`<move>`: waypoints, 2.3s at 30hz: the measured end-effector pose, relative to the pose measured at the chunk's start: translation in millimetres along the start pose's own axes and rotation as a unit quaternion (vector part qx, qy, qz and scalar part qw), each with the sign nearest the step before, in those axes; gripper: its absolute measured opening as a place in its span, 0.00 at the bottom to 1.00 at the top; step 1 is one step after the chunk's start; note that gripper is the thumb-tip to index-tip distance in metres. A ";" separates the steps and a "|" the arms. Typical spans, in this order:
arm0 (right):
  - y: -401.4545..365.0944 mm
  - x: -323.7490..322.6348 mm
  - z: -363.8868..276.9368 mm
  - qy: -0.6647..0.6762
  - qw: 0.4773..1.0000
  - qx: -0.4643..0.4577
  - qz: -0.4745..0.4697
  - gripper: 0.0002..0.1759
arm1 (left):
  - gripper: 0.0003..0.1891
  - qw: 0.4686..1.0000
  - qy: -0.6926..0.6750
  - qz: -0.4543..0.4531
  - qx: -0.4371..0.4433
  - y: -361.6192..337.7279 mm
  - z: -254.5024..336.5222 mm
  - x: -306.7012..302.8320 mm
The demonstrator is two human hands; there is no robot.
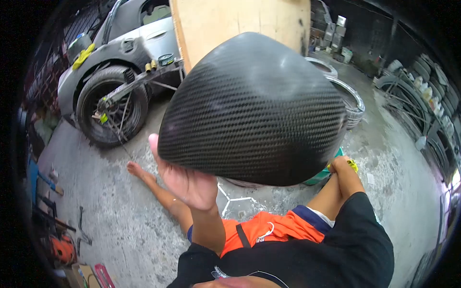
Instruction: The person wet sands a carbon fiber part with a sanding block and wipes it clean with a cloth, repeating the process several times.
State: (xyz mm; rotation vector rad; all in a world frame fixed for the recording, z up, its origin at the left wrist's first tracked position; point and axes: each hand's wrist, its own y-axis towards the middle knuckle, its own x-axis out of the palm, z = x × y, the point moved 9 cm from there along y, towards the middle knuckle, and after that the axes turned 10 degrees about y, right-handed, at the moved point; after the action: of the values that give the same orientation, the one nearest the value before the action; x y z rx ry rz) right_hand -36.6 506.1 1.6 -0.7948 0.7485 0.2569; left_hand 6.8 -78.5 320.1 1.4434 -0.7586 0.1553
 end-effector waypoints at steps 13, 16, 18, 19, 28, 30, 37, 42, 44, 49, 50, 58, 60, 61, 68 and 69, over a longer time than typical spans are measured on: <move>-20.2 -61.0 19.3 0.265 0.944 -0.012 0.194 0.18 | 0.34 0.991 0.109 0.081 0.018 2.3 -10.7 -42.8; -83.6 -157.6 38.8 0.362 0.829 -0.044 0.424 0.25 | 0.32 0.970 0.183 0.156 0.031 13.1 -20.1 -74.5; -137.4 -232.3 41.1 0.391 0.790 -0.067 0.467 0.26 | 0.30 0.922 0.274 0.269 0.050 11.3 -36.7 -102.0; -156.1 -268.2 40.0 0.403 0.755 -0.075 0.512 0.25 | 0.27 0.893 0.333 0.296 0.066 15.1 -50.6 -109.5; -355.6 -408.0 -71.7 0.497 0.591 -0.249 0.585 0.20 | 0.30 0.776 0.564 0.282 -0.006 6.0 -173.5 -102.8; -358.1 -412.9 -75.1 0.481 0.575 -0.243 0.616 0.20 | 0.30 0.748 0.620 0.237 0.016 1.6 -157.1 -83.3; -317.8 -395.4 -57.9 0.454 0.627 -0.229 0.590 0.17 | 0.30 0.898 0.328 0.291 0.011 -22.9 -114.5 -47.3; -257.8 -366.2 -29.9 0.350 0.638 -0.180 0.662 0.16 | 0.30 0.969 0.191 0.150 0.052 -5.0 -47.4 -45.9; -236.6 -344.3 -15.7 0.347 0.681 -0.170 0.623 0.19 | 0.30 0.965 0.203 0.156 0.051 -5.8 -23.0 -56.6; -171.4 -302.7 13.9 0.344 0.754 -0.102 0.551 0.19 | 0.30 0.982 0.112 0.151 0.021 -1.5 -14.4 -72.8; -164.1 -295.9 18.3 0.347 0.762 -0.090 0.540 0.19 | 0.30 0.981 0.088 0.169 0.018 -4.0 -13.0 -80.7; -127.7 -267.7 -27.5 0.453 0.730 -0.192 0.475 0.26 | 0.27 0.975 0.172 0.120 0.072 -21.1 63.2 -108.2; -122.5 -267.1 -86.2 0.426 0.724 -0.319 0.439 0.24 | 0.27 0.955 0.219 0.153 0.126 -40.5 130.4 -105.8; -127.8 -265.2 -119.5 0.421 0.705 -0.386 0.420 0.23 | 0.27 0.911 0.308 0.204 0.183 -50.8 159.8 -95.3; -239.0 -246.6 -357.3 0.337 0.596 -0.605 0.407 0.29 | 0.35 0.594 0.585 0.407 0.374 -151.1 256.9 11.5; -247.2 -241.7 -399.5 0.279 0.581 -0.627 0.438 0.29 | 0.35 0.677 0.568 0.341 0.321 -158.9 254.2 15.4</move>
State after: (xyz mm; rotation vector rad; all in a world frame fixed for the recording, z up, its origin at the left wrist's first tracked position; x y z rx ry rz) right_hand -296.6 61.7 120.2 -1.8527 1.5684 1.6495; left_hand 8.0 -344.8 181.7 1.2507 -0.0969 1.8866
